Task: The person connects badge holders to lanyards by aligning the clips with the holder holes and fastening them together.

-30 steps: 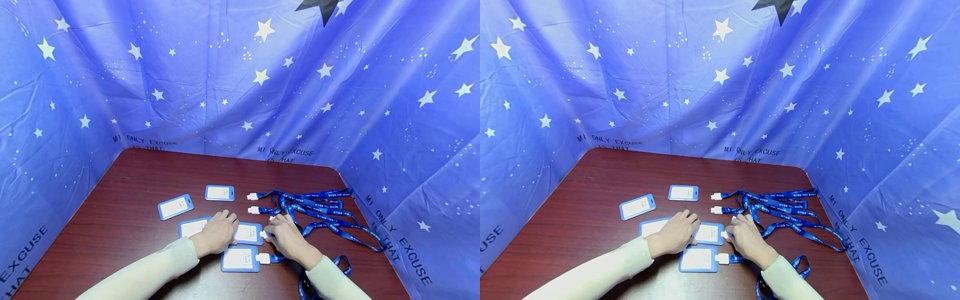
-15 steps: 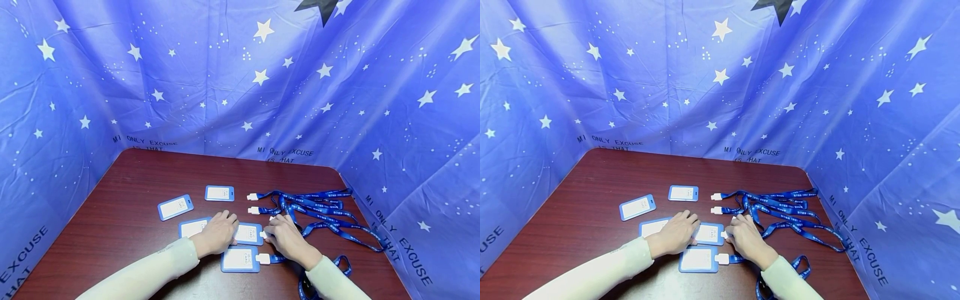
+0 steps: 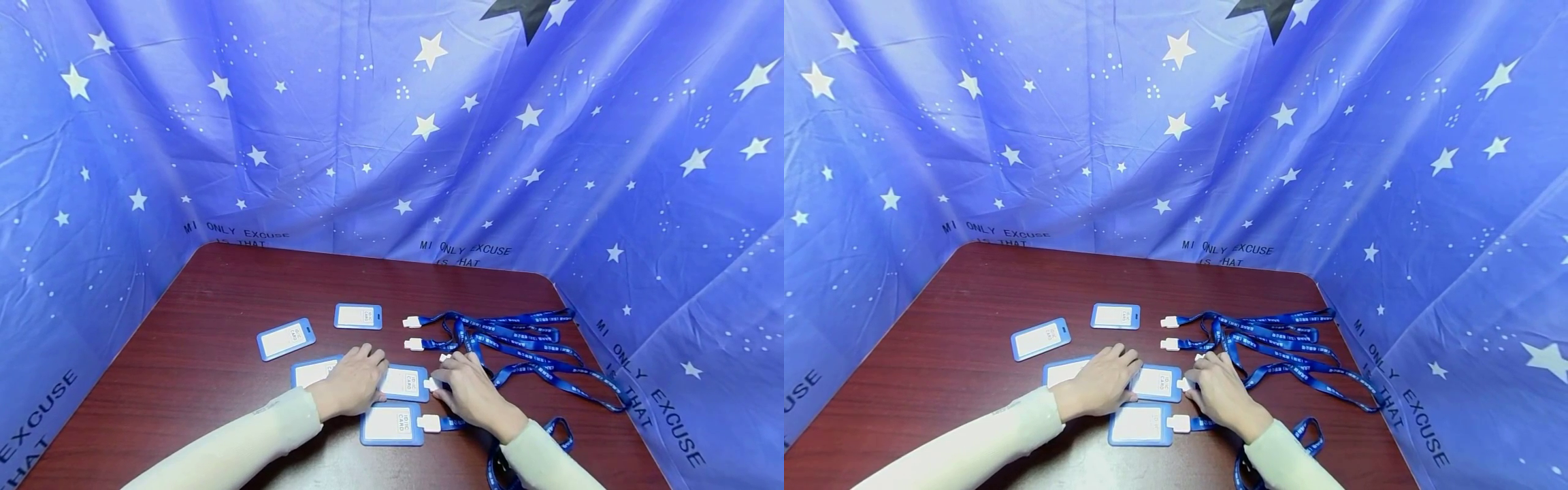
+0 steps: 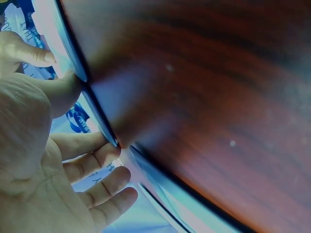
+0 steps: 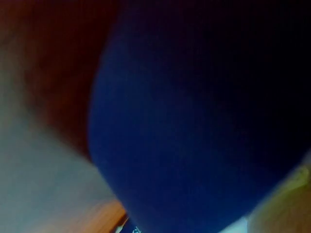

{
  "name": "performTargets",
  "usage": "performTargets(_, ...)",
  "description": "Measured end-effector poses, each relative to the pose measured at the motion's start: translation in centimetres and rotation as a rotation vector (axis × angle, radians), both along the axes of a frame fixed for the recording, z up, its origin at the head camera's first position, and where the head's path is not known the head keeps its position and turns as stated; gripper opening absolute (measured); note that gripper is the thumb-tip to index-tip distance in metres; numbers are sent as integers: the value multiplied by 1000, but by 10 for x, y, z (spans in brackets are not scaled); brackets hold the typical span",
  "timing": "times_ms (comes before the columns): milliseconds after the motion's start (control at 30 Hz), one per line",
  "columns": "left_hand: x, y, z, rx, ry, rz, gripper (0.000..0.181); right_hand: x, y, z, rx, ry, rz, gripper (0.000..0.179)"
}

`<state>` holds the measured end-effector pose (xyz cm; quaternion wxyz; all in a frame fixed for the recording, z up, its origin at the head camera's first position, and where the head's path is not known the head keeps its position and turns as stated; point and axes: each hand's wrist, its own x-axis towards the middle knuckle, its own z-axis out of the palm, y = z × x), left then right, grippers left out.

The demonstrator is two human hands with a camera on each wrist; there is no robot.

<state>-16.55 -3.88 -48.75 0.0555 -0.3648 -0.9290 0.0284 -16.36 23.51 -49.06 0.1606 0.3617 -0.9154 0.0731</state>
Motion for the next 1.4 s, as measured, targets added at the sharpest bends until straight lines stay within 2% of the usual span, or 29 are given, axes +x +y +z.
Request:
performTargets(633,1,-2,-2,18,11,-20,53,3,0,3,10,-48,-29,20)
performTargets(1033,0,-7,-1,71,-19,-23,61,4,1,4,6,-71,-36,24)
performTargets(1400,1,-15,-4,120,-22,0,63,5,4,2,-25,-35,-31,26)
